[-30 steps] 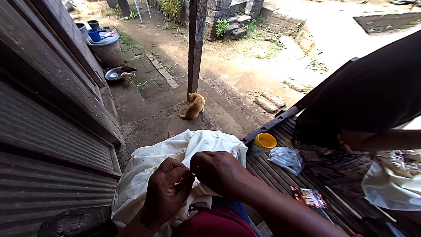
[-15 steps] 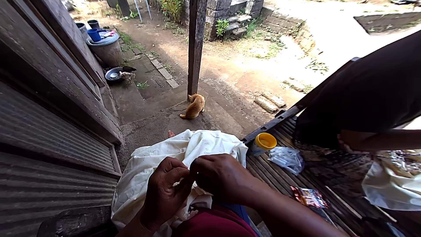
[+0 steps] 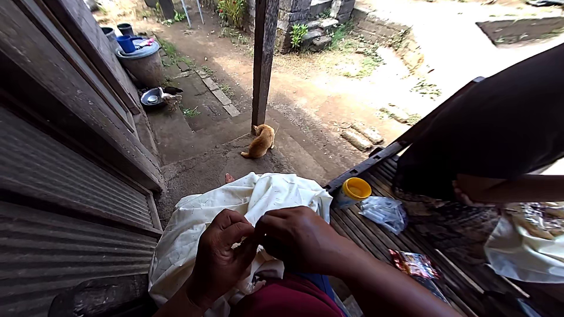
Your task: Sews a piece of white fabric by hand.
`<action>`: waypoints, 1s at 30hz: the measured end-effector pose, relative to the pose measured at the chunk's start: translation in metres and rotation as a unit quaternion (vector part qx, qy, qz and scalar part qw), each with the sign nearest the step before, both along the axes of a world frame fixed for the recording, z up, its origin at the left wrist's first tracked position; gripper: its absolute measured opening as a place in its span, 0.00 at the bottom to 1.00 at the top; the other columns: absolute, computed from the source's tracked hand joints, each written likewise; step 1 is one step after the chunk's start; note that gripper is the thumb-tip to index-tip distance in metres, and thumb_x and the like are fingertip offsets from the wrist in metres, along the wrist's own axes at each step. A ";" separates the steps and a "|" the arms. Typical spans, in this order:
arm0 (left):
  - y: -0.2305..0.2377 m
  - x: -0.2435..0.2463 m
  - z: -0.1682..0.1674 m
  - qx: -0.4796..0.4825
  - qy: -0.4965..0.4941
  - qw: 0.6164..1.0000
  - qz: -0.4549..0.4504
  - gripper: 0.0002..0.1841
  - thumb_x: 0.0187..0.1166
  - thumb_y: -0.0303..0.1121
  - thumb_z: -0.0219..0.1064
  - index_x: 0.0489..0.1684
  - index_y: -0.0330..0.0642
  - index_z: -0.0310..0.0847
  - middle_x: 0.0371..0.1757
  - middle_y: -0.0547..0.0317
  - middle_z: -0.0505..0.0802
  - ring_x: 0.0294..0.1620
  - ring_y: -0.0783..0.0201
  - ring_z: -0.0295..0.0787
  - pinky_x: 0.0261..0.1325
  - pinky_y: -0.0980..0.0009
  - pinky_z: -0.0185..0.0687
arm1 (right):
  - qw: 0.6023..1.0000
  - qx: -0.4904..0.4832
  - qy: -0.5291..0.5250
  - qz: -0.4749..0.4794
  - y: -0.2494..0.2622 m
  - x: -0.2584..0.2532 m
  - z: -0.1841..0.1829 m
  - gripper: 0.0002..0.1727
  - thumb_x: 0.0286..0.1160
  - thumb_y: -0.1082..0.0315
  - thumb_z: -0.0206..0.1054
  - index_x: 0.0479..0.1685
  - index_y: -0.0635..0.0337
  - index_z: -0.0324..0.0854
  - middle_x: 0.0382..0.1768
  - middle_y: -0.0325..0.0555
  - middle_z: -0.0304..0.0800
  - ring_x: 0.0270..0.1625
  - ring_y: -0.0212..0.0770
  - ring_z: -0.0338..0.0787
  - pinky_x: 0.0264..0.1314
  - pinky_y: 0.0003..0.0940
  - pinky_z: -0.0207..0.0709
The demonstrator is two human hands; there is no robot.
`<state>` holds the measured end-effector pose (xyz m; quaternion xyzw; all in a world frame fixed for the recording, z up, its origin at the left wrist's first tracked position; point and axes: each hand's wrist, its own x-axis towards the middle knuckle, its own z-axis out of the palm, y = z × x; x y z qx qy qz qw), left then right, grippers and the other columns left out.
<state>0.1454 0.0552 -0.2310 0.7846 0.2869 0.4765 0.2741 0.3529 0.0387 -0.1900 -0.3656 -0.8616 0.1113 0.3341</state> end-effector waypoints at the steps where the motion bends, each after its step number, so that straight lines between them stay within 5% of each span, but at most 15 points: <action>1: -0.001 0.001 0.000 0.002 -0.003 1.000 0.001 0.06 0.78 0.36 0.72 0.38 0.45 0.89 0.43 0.62 0.86 0.41 0.81 0.82 0.43 0.88 0.80 | 0.999 -0.011 0.001 -0.045 0.000 -0.001 0.000 0.08 0.77 0.66 0.62 0.32 0.54 0.84 0.24 0.39 0.85 0.25 0.36 0.86 0.23 0.32 0.76; 3: 0.001 0.000 0.003 0.010 -0.010 1.000 0.015 0.04 0.76 0.34 0.72 0.37 0.45 0.90 0.43 0.62 0.86 0.41 0.80 0.83 0.42 0.87 0.81 | 0.995 -0.047 -0.024 -0.085 0.001 -0.001 -0.002 0.07 0.75 0.65 0.63 0.31 0.53 0.84 0.22 0.39 0.84 0.24 0.36 0.85 0.23 0.33 0.75; 7: 0.002 -0.001 0.000 -0.004 -0.003 1.000 0.003 0.07 0.79 0.38 0.71 0.38 0.46 0.88 0.43 0.63 0.86 0.41 0.81 0.81 0.42 0.88 0.79 | 1.000 -0.004 -0.005 0.021 0.000 0.002 -0.001 0.09 0.78 0.67 0.63 0.30 0.54 0.83 0.22 0.39 0.83 0.25 0.36 0.84 0.23 0.32 0.73; 11: 0.000 0.001 0.003 0.003 -0.012 1.000 0.006 0.04 0.77 0.34 0.72 0.37 0.45 0.89 0.43 0.62 0.86 0.40 0.80 0.82 0.41 0.88 0.80 | 0.993 -0.046 0.008 -0.105 0.000 -0.004 -0.003 0.07 0.76 0.66 0.62 0.33 0.54 0.84 0.24 0.39 0.84 0.25 0.34 0.85 0.24 0.31 0.76; 15: 0.004 -0.003 0.002 0.018 0.013 1.000 0.010 0.05 0.78 0.36 0.72 0.36 0.45 0.89 0.42 0.62 0.87 0.43 0.80 0.83 0.45 0.86 0.81 | 1.000 -0.005 -0.007 0.003 -0.002 -0.004 -0.006 0.08 0.76 0.67 0.63 0.29 0.55 0.83 0.22 0.39 0.84 0.23 0.35 0.84 0.21 0.32 0.74; 17: 0.004 -0.002 -0.002 0.009 -0.007 1.000 -0.015 0.04 0.77 0.36 0.74 0.37 0.47 0.90 0.41 0.64 0.85 0.45 0.80 0.82 0.48 0.86 0.80 | 1.000 -0.015 0.005 -0.020 -0.003 -0.006 -0.002 0.08 0.78 0.67 0.62 0.32 0.56 0.82 0.25 0.41 0.84 0.24 0.36 0.85 0.22 0.31 0.76; 22: 0.005 0.000 -0.009 -0.159 -0.199 0.963 -0.091 0.02 0.81 0.30 0.69 0.44 0.48 0.87 0.42 0.71 0.86 0.45 0.79 0.83 0.51 0.82 0.82 | 0.987 -0.151 0.019 -0.042 -0.001 -0.003 -0.003 0.08 0.79 0.68 0.60 0.36 0.59 0.83 0.33 0.45 0.83 0.30 0.35 0.84 0.31 0.28 0.79; 27: 0.002 -0.001 -0.012 -0.288 -0.215 0.923 -0.138 0.06 0.84 0.28 0.57 0.44 0.47 0.81 0.38 0.69 0.87 0.40 0.76 0.85 0.48 0.77 0.83 | 0.988 -0.111 -0.041 -0.095 0.001 0.006 -0.014 0.07 0.79 0.69 0.64 0.42 0.56 0.88 0.34 0.44 0.90 0.32 0.40 0.90 0.35 0.37 0.85; 30: 0.002 -0.001 -0.008 -0.330 -0.237 0.904 -0.133 0.08 0.81 0.25 0.57 0.40 0.47 0.83 0.36 0.67 0.89 0.37 0.75 0.86 0.46 0.76 0.85 | 0.995 -0.089 0.039 0.030 0.001 0.014 -0.018 0.09 0.78 0.71 0.65 0.41 0.53 0.92 0.29 0.40 0.88 0.31 0.32 0.86 0.35 0.26 0.80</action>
